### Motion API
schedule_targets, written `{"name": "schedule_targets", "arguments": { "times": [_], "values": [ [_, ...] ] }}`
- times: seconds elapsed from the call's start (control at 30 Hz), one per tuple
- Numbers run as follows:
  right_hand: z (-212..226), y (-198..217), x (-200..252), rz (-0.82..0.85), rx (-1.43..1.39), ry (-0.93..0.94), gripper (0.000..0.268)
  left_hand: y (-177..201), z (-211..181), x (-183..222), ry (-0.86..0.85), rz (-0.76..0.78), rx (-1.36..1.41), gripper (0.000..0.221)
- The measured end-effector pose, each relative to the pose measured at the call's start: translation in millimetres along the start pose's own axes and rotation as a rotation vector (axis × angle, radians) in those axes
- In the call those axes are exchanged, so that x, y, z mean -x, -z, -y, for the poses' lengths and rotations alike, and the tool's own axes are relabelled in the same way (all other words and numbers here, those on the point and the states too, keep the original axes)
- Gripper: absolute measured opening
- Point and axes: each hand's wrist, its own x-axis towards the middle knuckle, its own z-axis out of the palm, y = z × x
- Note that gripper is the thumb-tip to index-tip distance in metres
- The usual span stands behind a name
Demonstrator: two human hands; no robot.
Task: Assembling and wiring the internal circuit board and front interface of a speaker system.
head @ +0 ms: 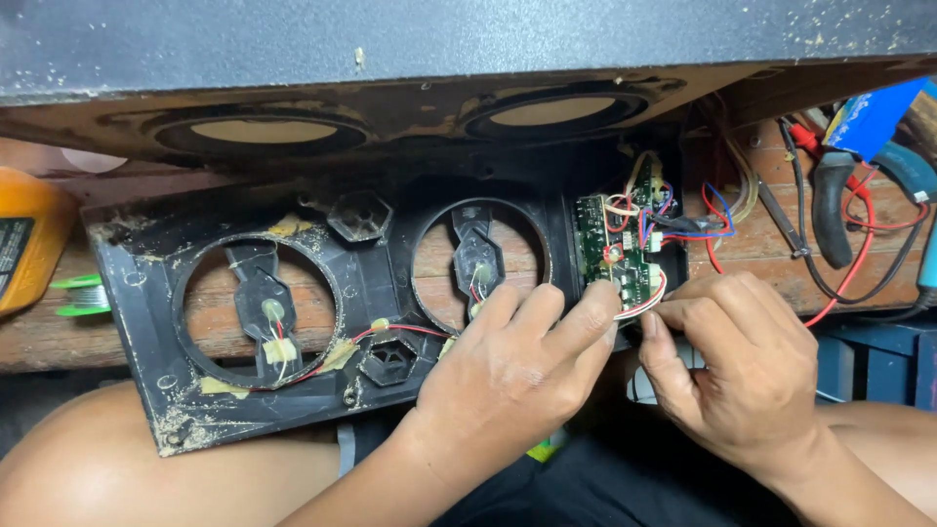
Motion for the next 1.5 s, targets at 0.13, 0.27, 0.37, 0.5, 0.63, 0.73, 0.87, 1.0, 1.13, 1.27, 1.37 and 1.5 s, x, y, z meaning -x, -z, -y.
{"name": "schedule_targets", "arguments": {
  "times": [0.13,0.27,0.37,0.5,0.63,0.73,0.87,1.0,1.13,1.27,1.37,1.5],
  "values": [
    [-3.1,2.9,1.2,0.032,-0.013,-0.010,0.017,-1.2,-0.2,0.5,0.003,0.004,0.026,0.019],
    [-2.9,4.2,2.0,0.016,0.080,0.028,0.017,-1.1,-0.6,-1.0,-0.016,0.033,0.004,0.019],
    [-1.6,5.3,-0.4,-0.004,0.105,0.040,0.016,-0.1,-0.8,-2.4,-0.014,0.047,-0.006,0.018],
    [-3.7,4.9,-0.4,0.021,0.011,0.001,0.013,-3.4,-1.3,-0.9,-0.023,0.042,-0.026,0.015],
    [-4.3,4.3,0.7,0.029,-0.025,-0.042,0.016,-3.1,-2.2,-2.9,-0.037,0.046,-0.027,0.015],
    [-4.6,7.1,-1.2,0.036,-0.049,-0.069,0.016,-3.2,-3.7,-3.1,-0.048,0.053,-0.033,0.016],
    [-9.7,17.0,-6.1,0.068,-0.150,-0.075,0.013,1.0,-3.1,-5.8,-0.067,0.057,-0.041,0.013],
    [-17.7,30.2,-6.0,0.048,-0.201,-0.105,0.008,4.6,-1.7,-9.1,-0.093,0.066,-0.038,0.009],
    [-25.2,39.8,-7.3,-0.016,-0.170,-0.123,0.010,7.8,0.6,-9.8,-0.160,0.109,-0.024,0.009],
    [-32.0,48.4,-1.8,-0.091,-0.110,-0.163,0.024,10.8,-2.2,-11.9,-0.202,0.101,-0.018,0.008],
    [-38.4,52.2,-2.9,-0.057,-0.091,-0.125,0.064,11.8,-3.6,-9.7,-0.231,0.105,-0.012,0.008],
    [-46.8,47.2,-12.2,0.036,-0.160,-0.008,0.089,8.6,-1.7,-7.7,-0.282,0.116,0.022,0.012]
  ]
}}
